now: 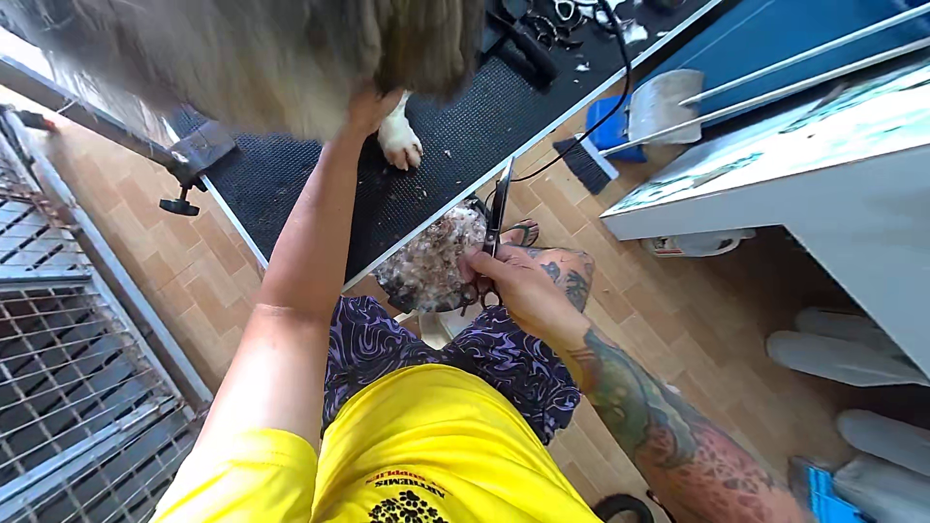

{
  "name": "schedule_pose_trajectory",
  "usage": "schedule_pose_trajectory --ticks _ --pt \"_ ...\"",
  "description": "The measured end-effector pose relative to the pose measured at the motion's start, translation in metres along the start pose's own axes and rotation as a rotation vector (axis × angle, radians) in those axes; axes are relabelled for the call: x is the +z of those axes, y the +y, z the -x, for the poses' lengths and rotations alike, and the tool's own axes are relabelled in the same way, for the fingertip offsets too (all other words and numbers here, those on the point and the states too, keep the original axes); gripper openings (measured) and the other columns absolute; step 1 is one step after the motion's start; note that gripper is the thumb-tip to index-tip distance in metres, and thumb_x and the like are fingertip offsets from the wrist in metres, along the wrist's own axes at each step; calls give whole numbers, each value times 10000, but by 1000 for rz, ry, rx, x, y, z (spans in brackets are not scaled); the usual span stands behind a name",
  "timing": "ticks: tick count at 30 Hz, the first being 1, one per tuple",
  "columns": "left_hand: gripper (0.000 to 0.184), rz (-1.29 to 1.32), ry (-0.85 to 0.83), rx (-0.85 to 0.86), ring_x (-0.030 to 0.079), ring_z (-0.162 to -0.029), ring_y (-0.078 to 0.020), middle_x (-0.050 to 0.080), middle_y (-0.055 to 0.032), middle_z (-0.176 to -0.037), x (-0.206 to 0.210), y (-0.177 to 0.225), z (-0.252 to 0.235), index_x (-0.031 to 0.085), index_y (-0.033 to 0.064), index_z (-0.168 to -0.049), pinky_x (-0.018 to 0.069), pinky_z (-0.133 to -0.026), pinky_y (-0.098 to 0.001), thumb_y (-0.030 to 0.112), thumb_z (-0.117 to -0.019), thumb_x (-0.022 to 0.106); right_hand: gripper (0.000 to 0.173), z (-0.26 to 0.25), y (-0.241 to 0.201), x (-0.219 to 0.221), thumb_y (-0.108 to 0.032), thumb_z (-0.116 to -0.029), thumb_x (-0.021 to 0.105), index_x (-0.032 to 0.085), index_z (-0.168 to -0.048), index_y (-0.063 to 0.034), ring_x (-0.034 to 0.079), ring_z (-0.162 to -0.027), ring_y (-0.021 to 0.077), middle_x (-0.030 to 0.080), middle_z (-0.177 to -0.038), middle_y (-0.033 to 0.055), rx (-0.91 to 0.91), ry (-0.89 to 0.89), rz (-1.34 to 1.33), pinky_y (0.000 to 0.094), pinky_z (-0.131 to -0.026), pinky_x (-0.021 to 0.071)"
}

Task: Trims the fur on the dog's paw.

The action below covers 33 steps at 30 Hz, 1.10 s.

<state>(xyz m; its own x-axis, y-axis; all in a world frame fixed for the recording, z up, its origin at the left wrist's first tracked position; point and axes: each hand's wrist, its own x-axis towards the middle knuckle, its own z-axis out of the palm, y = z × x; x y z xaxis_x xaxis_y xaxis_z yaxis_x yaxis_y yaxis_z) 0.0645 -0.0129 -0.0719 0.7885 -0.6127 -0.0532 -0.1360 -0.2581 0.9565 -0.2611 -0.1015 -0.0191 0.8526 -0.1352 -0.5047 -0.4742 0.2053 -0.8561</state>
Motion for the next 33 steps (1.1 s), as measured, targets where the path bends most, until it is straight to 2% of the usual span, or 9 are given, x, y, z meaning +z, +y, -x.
schedule_pose_trajectory --ticks 6,12,15,17,19,21,25,29,33 --pt "290 89 -83 79 593 -881 3 670 1 -1014 4 16 2 619 -11 -1235 490 -861 -165 110 -976 670 100 -7 0 6 -85 -1034 582 650 -1056 -16 650 -673 157 678 -834 84 -12 26 14 283 -637 582" --pt "273 106 -83 124 597 -793 -3 657 52 -899 3 5 -5 645 46 -1139 517 -804 -190 187 -928 744 123 -9 9 28 -90 -1056 548 600 -1138 -15 641 -617 150 662 -754 71 -11 72 -38 270 -581 565" --pt "342 76 -40 159 607 -781 -18 663 77 -873 1 -2 -6 678 102 -1110 530 -786 -238 328 -882 794 152 -10 12 40 -137 -1062 550 596 -1168 -39 584 -558 135 594 -692 49 8 88 -90 277 -544 543" --pt "394 154 -45 207 622 -754 -52 675 64 -856 0 -2 -8 682 117 -1099 552 -750 -268 373 -845 840 370 -11 14 38 -52 -972 625 526 -1329 -61 660 -706 203 636 -859 91 -32 -17 -132 372 -673 615" --pt "395 208 -47 243 617 -715 -65 679 48 -841 2 2 -6 680 109 -1093 556 -712 -267 349 -835 859 671 -14 13 33 80 -850 623 412 -1463 -97 688 -962 271 659 -1095 128 -76 -180 -144 444 -876 606" --pt "408 217 -27 239 617 -719 -63 686 47 -855 2 2 -5 685 116 -1107 553 -707 -263 346 -826 872 711 -17 7 30 100 -867 626 376 -1505 -92 700 -1056 291 665 -1207 141 -114 -266 -82 438 -930 610" --pt "335 218 -32 207 604 -702 -52 672 61 -832 2 -2 -8 685 140 -1058 540 -689 -248 297 -828 872 557 -24 1 34 -57 -887 788 568 -1397 -106 753 -867 217 753 -1053 72 -134 -176 113 367 -788 659" --pt "322 188 -13 199 607 -709 -56 671 61 -831 1 1 -5 695 146 -1042 543 -695 -254 275 -813 880 455 -29 0 32 -48 -859 773 640 -1293 -87 750 -752 209 764 -972 71 -105 -139 155 364 -691 663" --pt "360 201 -42 283 626 -718 -72 690 39 -842 3 19 -4 681 102 -1050 557 -712 -274 328 -840 866 436 -22 7 25 -63 -843 775 649 -1260 -64 756 -733 224 766 -957 89 -75 -122 99 372 -675 671"
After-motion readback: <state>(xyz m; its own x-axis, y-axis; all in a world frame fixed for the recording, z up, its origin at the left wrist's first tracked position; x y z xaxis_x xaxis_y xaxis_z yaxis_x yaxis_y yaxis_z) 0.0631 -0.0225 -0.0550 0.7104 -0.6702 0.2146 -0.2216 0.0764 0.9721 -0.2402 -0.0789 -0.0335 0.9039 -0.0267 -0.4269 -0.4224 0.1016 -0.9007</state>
